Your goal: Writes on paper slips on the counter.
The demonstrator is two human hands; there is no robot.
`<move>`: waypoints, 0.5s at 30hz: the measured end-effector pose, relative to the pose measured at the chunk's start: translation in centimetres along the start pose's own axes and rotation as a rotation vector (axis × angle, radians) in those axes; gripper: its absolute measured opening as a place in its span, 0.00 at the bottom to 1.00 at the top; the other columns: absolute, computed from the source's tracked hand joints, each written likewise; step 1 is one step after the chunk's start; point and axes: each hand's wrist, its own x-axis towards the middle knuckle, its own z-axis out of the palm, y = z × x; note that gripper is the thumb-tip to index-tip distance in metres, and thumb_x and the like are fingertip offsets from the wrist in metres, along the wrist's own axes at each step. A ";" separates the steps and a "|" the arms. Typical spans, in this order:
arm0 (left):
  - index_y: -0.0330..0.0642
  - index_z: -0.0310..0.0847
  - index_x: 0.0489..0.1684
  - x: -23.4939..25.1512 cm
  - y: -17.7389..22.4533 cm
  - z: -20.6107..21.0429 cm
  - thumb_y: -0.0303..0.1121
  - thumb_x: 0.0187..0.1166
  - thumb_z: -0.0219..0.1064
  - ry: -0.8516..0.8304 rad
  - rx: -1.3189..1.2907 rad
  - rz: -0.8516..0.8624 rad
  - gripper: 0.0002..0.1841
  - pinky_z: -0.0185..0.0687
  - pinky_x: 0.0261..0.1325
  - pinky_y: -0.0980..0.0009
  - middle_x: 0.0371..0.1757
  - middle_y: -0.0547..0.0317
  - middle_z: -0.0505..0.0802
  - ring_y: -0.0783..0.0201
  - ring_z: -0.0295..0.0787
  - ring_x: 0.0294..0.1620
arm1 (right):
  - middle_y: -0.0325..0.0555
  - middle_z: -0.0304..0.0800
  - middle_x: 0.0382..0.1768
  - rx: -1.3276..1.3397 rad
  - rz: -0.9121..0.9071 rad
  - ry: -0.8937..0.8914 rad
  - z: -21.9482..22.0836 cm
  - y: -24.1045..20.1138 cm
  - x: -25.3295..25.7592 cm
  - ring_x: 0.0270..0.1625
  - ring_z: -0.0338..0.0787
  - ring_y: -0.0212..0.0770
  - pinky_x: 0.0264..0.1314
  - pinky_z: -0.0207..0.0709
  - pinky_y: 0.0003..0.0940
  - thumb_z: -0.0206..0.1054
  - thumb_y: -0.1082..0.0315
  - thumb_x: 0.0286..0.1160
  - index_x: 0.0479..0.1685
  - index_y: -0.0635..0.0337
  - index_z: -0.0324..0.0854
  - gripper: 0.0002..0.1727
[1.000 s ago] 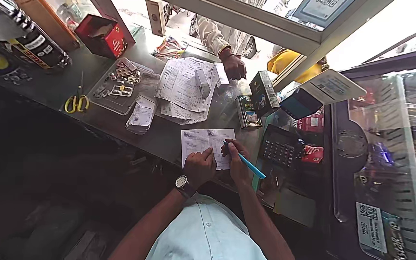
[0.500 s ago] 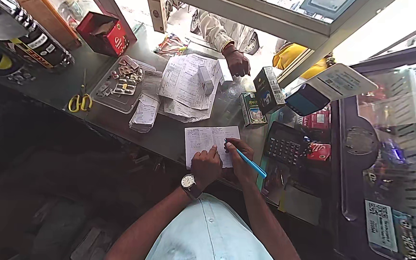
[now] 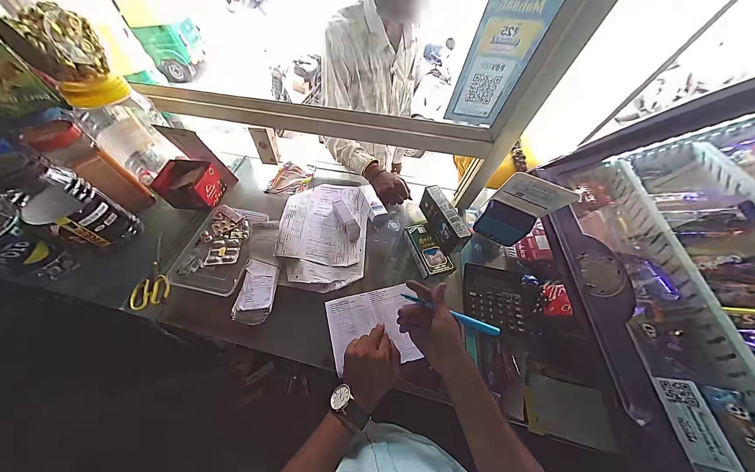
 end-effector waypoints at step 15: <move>0.45 0.95 0.23 0.3 0.3 -0.1 0.39 0.68 0.62 0.061 0.004 -0.002 0.14 0.84 0.25 0.65 0.46 0.60 0.99 0.63 0.93 0.26 | 0.35 0.85 0.76 -1.040 -1.349 0.057 -0.8 2.5 1.8 0.89 0.68 0.44 0.93 0.48 0.50 0.57 0.60 0.90 0.57 0.40 0.83 0.10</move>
